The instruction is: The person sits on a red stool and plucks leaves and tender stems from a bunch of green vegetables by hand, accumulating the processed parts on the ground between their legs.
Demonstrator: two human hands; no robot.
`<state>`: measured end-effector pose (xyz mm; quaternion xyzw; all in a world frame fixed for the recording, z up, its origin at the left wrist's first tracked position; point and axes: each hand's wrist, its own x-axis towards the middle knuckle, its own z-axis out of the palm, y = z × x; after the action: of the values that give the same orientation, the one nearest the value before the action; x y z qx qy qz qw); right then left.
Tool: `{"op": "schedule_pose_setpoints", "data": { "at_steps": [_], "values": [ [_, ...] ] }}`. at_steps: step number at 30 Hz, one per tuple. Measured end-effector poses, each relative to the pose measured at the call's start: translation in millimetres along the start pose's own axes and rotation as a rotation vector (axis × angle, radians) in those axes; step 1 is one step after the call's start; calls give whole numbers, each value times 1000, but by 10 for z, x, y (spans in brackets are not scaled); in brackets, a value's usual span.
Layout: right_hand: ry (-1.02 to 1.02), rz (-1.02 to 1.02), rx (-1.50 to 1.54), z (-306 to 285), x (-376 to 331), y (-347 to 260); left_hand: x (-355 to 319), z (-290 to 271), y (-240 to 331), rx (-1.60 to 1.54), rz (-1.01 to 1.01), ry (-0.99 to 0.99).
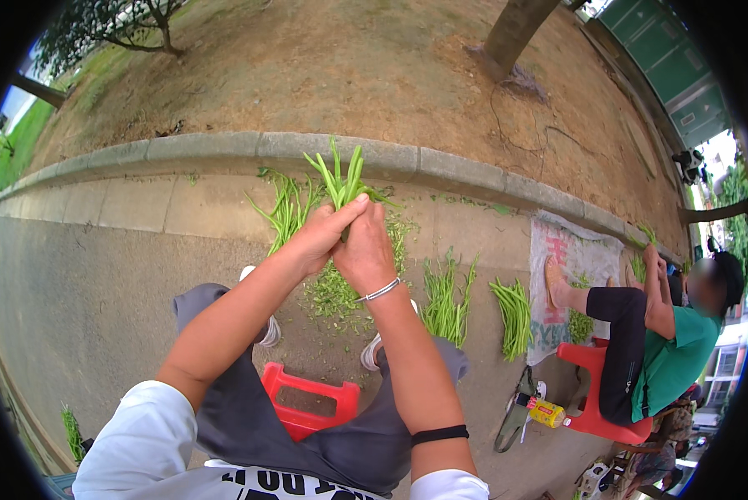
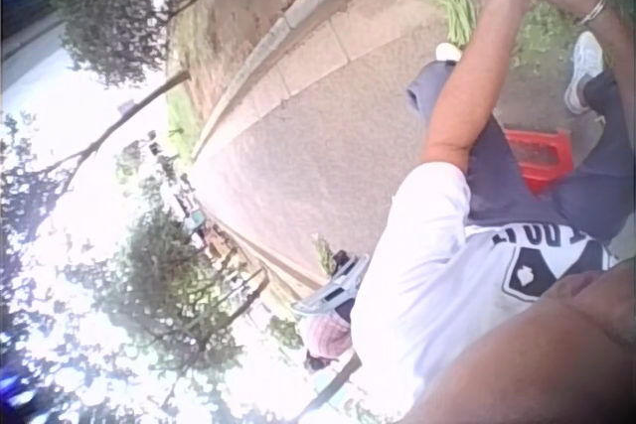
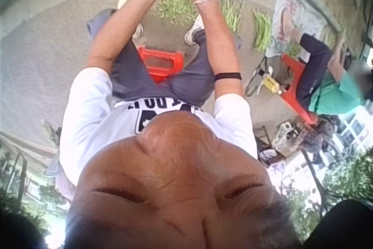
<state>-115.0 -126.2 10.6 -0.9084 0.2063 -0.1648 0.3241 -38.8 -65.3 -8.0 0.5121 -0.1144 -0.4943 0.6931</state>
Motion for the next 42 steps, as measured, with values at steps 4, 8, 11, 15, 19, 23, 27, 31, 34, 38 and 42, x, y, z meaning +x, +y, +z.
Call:
{"op": "schedule_pose_setpoints", "data": {
  "at_steps": [4, 8, 11, 15, 19, 23, 27, 31, 34, 38, 42],
  "values": [
    [-5, -9, 167, -17, -5, -45, 44, -49, 45, -25, 46, 35],
    [3, -29, 201, 32, -10, -106, 55, -129, 139, -45, 33, 83],
    [-99, 66, 583, 30, -16, -150, 151, -230, 164, -123, 35, 76],
    [-193, 105, 1074, -129, -5, -273, 111, -269, 306, -130, 65, 45],
    [-180, 56, 1066, -134, -35, -294, 80, -304, 347, -106, 76, 40],
    [-201, 72, 938, -145, -124, -263, 58, -363, 363, -26, 104, 53],
    [-271, 240, 1000, -307, -136, -132, -15, -421, 485, 84, 108, 108],
    [-52, 340, 687, -471, -65, 287, -67, -462, 619, 111, 137, 73],
    [107, 275, 488, -479, -10, 626, -156, -439, 687, 127, 155, 35],
    [248, 198, 313, -454, 53, 706, -263, -422, 720, 131, 150, 1],
    [232, 167, 158, -390, 62, 797, -318, -401, 746, 122, 167, -69]
  ]
}}
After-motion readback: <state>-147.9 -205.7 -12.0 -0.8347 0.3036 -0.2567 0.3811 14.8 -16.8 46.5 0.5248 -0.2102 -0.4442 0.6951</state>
